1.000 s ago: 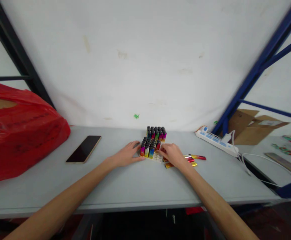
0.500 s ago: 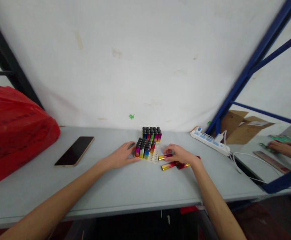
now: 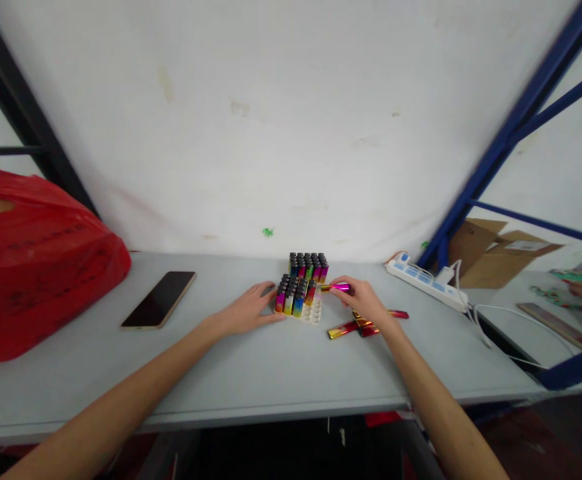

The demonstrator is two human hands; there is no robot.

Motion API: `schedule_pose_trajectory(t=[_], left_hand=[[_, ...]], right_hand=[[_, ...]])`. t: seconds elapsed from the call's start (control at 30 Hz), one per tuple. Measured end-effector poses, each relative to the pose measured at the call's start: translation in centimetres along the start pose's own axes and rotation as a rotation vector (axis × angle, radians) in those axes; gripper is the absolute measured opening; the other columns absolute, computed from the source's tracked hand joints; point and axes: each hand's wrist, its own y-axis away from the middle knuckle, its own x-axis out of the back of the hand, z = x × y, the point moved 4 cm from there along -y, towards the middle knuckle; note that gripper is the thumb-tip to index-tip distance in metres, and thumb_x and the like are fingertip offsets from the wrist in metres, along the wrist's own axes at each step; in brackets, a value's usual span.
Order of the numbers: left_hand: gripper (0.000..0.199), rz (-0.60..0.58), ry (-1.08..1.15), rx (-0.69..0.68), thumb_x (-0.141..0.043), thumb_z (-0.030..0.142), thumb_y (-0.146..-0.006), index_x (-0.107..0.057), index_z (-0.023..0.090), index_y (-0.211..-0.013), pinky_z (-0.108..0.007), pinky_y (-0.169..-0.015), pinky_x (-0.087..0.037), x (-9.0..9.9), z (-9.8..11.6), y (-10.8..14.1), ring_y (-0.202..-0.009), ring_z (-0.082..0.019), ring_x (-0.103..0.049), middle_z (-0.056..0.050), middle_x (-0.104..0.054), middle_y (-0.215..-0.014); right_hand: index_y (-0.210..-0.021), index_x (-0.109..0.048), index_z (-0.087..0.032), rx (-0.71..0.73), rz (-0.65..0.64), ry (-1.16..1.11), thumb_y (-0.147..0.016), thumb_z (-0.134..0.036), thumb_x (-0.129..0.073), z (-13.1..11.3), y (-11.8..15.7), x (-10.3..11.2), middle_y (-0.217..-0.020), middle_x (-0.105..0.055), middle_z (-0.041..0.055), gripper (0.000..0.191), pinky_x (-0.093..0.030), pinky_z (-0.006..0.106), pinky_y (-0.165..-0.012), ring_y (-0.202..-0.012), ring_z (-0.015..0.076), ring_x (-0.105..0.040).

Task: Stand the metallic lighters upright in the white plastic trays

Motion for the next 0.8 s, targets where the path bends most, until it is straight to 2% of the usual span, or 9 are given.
schedule_pose_trajectory(t=[0.1, 0.27, 0.4, 0.5, 0.6, 0.7, 0.8], left_hand=[[0.079, 0.002, -0.002, -0.005, -0.060, 0.084, -0.108, -0.067, 0.021, -0.155, -0.062, -0.134, -0.046, 0.0, 0.0, 0.0, -0.157, -0.045, -0.058, -0.022, -0.061, -0.169], [0.080, 0.011, -0.002, -0.019, -0.059, 0.085, -0.107, -0.068, 0.021, -0.153, -0.062, -0.133, -0.048, -0.1, -0.1, -0.1, -0.156, -0.046, -0.059, -0.023, -0.061, -0.168], [0.079, 0.004, -0.009, -0.013, -0.059, 0.085, -0.108, -0.068, 0.021, -0.153, -0.061, -0.133, -0.047, -0.3, -0.2, -0.1, -0.156, -0.045, -0.058, -0.022, -0.061, -0.168], [0.078, 0.007, -0.008, -0.012, -0.061, 0.084, -0.108, -0.068, 0.021, -0.152, -0.060, -0.133, -0.047, -0.3, -0.2, -0.1, -0.156, -0.045, -0.059, -0.022, -0.061, -0.168], [0.077, 0.019, 0.000, -0.020, -0.062, 0.083, -0.107, -0.068, 0.022, -0.154, -0.061, -0.133, -0.048, -0.2, -0.2, -0.1, -0.156, -0.045, -0.059, -0.022, -0.061, -0.168], [0.077, 0.018, -0.005, -0.018, -0.061, 0.083, -0.108, -0.067, 0.023, -0.155, -0.060, -0.133, -0.048, -0.2, -0.2, -0.1, -0.155, -0.044, -0.059, -0.021, -0.062, -0.167], [0.079, 0.002, -0.019, -0.014, -0.058, 0.085, -0.108, -0.066, 0.021, -0.155, -0.060, -0.133, -0.047, -0.2, -0.2, -0.1, -0.156, -0.045, -0.058, -0.022, -0.061, -0.168]], right_hand=[[-0.112, -0.081, -0.020, -0.092, -0.030, -0.155, -0.092, -0.069, -0.077, -0.3, 0.0, -0.9, -0.059, -0.068, -0.0018, 0.053, -0.046, 0.030, -0.056, -0.052, 0.0181, -0.058], [-0.100, -0.083, -0.018, -0.170, -0.040, -0.316, -0.080, -0.074, -0.089, -1.3, 0.0, -1.5, -0.057, -0.063, -0.0033, 0.059, -0.039, 0.028, -0.050, -0.049, 0.0133, -0.049], [-0.082, -0.072, -0.021, -0.198, -0.026, -0.389, -0.077, -0.085, -0.087, -1.7, 0.0, -1.5, -0.053, -0.054, -0.0061, 0.066, -0.033, 0.027, -0.048, -0.047, 0.0110, -0.041], [-0.076, -0.061, -0.024, -0.171, -0.072, -0.446, -0.080, -0.094, -0.079, -2.0, 0.1, -2.0, -0.059, -0.059, -0.0034, 0.072, -0.037, 0.028, -0.051, -0.051, 0.0116, -0.044], [-0.082, -0.065, -0.023, -0.136, -0.105, -0.451, -0.082, -0.095, -0.076, -2.1, 0.1, -2.3, -0.063, -0.059, -0.0035, 0.073, -0.041, 0.029, -0.056, -0.056, 0.0133, -0.047], [-0.090, -0.070, -0.022, -0.123, -0.056, -0.431, -0.080, -0.092, -0.081, -1.9, 0.0, -2.1, -0.065, -0.057, -0.0043, 0.072, -0.042, 0.030, -0.060, -0.060, 0.0144, -0.048], [-0.081, -0.067, -0.022, -0.110, -0.007, -0.373, -0.079, -0.092, -0.082, -1.7, -0.1, -1.7, -0.067, -0.058, -0.0026, 0.072, -0.043, 0.031, -0.064, -0.065, 0.0158, -0.050]])
